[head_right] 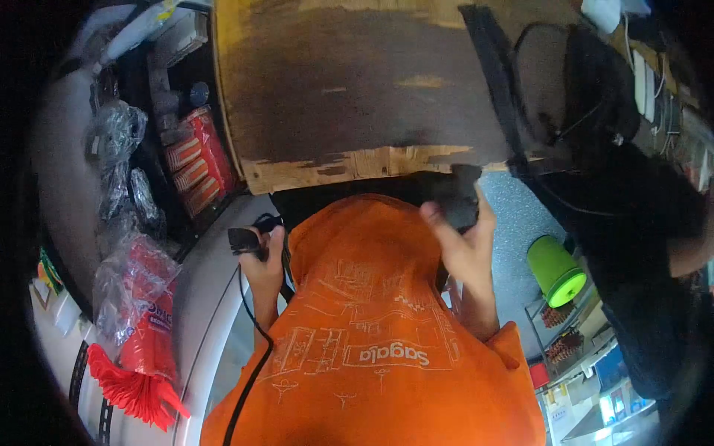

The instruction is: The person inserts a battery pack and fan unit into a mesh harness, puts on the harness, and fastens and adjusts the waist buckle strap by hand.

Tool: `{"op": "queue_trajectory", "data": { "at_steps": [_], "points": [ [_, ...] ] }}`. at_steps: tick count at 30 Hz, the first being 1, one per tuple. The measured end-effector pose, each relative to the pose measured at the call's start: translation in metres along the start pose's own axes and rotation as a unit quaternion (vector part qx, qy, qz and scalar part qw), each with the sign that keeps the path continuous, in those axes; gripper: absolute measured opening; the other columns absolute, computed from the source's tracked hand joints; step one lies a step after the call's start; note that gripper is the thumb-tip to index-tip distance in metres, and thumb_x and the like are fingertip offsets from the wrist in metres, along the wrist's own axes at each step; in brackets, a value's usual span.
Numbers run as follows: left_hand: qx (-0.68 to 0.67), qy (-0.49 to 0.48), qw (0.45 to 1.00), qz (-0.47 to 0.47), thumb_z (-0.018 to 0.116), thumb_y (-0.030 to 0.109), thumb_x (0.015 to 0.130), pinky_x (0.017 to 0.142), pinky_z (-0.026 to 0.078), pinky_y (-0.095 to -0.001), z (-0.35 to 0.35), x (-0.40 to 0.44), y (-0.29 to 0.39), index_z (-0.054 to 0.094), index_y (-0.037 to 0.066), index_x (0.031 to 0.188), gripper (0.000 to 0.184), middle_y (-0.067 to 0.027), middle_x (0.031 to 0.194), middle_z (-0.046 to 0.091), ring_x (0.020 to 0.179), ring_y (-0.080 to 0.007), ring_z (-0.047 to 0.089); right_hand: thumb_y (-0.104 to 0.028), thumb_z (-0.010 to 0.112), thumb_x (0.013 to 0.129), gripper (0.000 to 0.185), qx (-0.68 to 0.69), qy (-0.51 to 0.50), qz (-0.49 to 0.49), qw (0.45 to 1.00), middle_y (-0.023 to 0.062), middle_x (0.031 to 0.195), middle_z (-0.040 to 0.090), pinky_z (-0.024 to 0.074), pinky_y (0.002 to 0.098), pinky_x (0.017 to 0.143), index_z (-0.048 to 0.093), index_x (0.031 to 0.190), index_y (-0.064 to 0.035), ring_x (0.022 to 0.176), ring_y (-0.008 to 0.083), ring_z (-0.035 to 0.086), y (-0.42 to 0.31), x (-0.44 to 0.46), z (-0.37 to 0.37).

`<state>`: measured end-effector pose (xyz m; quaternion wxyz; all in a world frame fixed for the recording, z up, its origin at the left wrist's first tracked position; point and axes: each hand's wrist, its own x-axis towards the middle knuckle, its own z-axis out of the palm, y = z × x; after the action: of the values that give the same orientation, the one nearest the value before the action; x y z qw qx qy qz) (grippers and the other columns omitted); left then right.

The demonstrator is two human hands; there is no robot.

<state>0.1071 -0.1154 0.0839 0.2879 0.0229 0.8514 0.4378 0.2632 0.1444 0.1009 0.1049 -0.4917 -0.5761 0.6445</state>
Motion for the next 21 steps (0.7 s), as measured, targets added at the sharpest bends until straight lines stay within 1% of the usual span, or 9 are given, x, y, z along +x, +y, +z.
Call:
{"op": "queue_trajectory", "data": {
  "at_steps": [2, 5, 7, 8, 11, 13, 15, 18, 21],
  "points": [
    [0.040, -0.016, 0.999, 0.003, 0.056, 0.016, 0.098, 0.059, 0.034, -0.0291, -0.022, -0.009, 0.022, 0.045, 0.006, 0.088, 0.018, 0.0035, 0.078, 0.043, 0.069, -0.0096, 0.041, -0.001, 0.070, 0.089, 0.030, 0.016, 0.040, -0.024, 0.999, -0.0013, 0.081, 0.060, 0.0444, 0.0238, 0.059, 0.056, 0.114, -0.0078, 0.065, 0.0073, 0.054, -0.040, 0.014, -0.007],
    [-0.016, -0.031, 0.999, -0.032, 0.044, 0.024, 0.098, 0.071, 0.039, -0.0306, -0.052, -0.027, 0.022, 0.052, 0.002, 0.105, 0.025, -0.0028, 0.093, 0.051, 0.081, -0.0137, 0.047, -0.001, 0.069, 0.090, 0.040, 0.047, 0.059, -0.004, 0.997, -0.0028, 0.075, 0.053, 0.0330, 0.0205, 0.046, 0.046, 0.122, -0.0121, 0.054, 0.0031, 0.044, -0.091, 0.011, -0.007],
    [-0.154, -0.026, 0.978, -0.137, 0.045, 0.020, 0.098, 0.077, 0.040, -0.0275, -0.067, -0.037, 0.038, 0.054, 0.000, 0.117, 0.029, -0.0047, 0.101, 0.054, 0.088, -0.0136, 0.049, -0.001, 0.069, 0.090, 0.045, 0.056, 0.065, -0.025, 0.996, -0.0030, 0.074, 0.051, 0.0264, 0.0190, 0.042, 0.042, 0.124, -0.0149, 0.051, 0.0011, 0.039, -0.119, 0.012, 0.003],
    [-0.152, 0.004, 0.981, -0.120, 0.046, 0.009, 0.099, 0.084, 0.044, -0.0275, -0.072, -0.044, 0.049, 0.052, -0.001, 0.128, 0.031, -0.0067, 0.110, 0.057, 0.093, -0.0143, 0.052, -0.003, 0.069, 0.091, 0.048, 0.048, 0.040, -0.007, 0.998, -0.0037, 0.071, 0.048, 0.0269, 0.0196, 0.041, 0.039, 0.125, -0.0175, 0.049, 0.0020, 0.039, -0.128, 0.013, 0.004],
    [-0.213, 0.083, 0.973, -0.036, 0.047, -0.001, 0.100, 0.089, 0.048, -0.0283, -0.082, -0.035, 0.017, 0.050, -0.004, 0.130, 0.031, -0.0096, 0.122, 0.059, 0.102, -0.0138, 0.057, -0.010, 0.068, 0.094, 0.033, 0.103, 0.004, -0.043, 0.994, -0.0035, 0.068, 0.045, 0.0245, 0.0203, 0.041, 0.045, 0.117, -0.0141, 0.047, 0.0028, 0.036, -0.140, 0.015, 0.029],
    [-0.235, 0.115, 0.965, -0.033, 0.053, -0.002, 0.099, 0.084, 0.053, -0.0298, -0.092, -0.026, 0.005, 0.051, -0.004, 0.124, 0.025, -0.0105, 0.116, 0.065, 0.096, -0.0159, 0.065, -0.022, 0.064, 0.098, 0.022, 0.120, -0.014, -0.011, 0.993, -0.0037, 0.066, 0.041, 0.0211, 0.0222, 0.040, 0.050, 0.111, -0.0120, 0.046, 0.0037, 0.031, -0.154, 0.016, 0.055],
    [-0.247, 0.158, 0.956, -0.027, 0.058, 0.002, 0.099, 0.079, 0.056, -0.0296, -0.098, -0.017, -0.011, 0.053, -0.002, 0.119, 0.021, -0.0100, 0.108, 0.068, 0.087, -0.0178, 0.068, -0.034, 0.058, 0.101, 0.025, 0.177, -0.058, 0.016, 0.982, -0.0038, 0.064, 0.038, 0.0176, 0.0241, 0.040, 0.053, 0.105, -0.0105, 0.045, 0.0046, 0.026, -0.161, 0.015, 0.086],
    [-0.539, 0.141, 0.789, -0.259, 0.059, 0.006, 0.099, 0.064, 0.053, -0.0259, -0.100, -0.006, 0.023, 0.057, 0.005, 0.105, 0.007, -0.0080, 0.093, 0.068, 0.067, -0.0156, 0.062, -0.054, 0.045, 0.103, 0.046, 0.254, -0.187, 0.028, 0.949, -0.0045, 0.060, 0.030, 0.0118, 0.0278, 0.042, 0.057, 0.101, -0.0104, 0.044, 0.0061, 0.017, -0.151, 0.021, 0.120],
    [-0.687, -0.063, 0.686, -0.231, 0.058, 0.012, 0.100, 0.060, 0.051, -0.0247, -0.115, -0.012, 0.008, 0.053, 0.008, 0.106, 0.009, -0.0100, 0.095, 0.069, 0.065, -0.0176, 0.063, -0.054, 0.046, 0.103, 0.046, 0.234, -0.150, 0.114, 0.954, -0.0050, 0.059, 0.030, 0.0123, 0.0275, 0.042, 0.058, 0.098, -0.0104, 0.043, 0.0062, 0.018, -0.159, 0.009, 0.154]
  ]
}}
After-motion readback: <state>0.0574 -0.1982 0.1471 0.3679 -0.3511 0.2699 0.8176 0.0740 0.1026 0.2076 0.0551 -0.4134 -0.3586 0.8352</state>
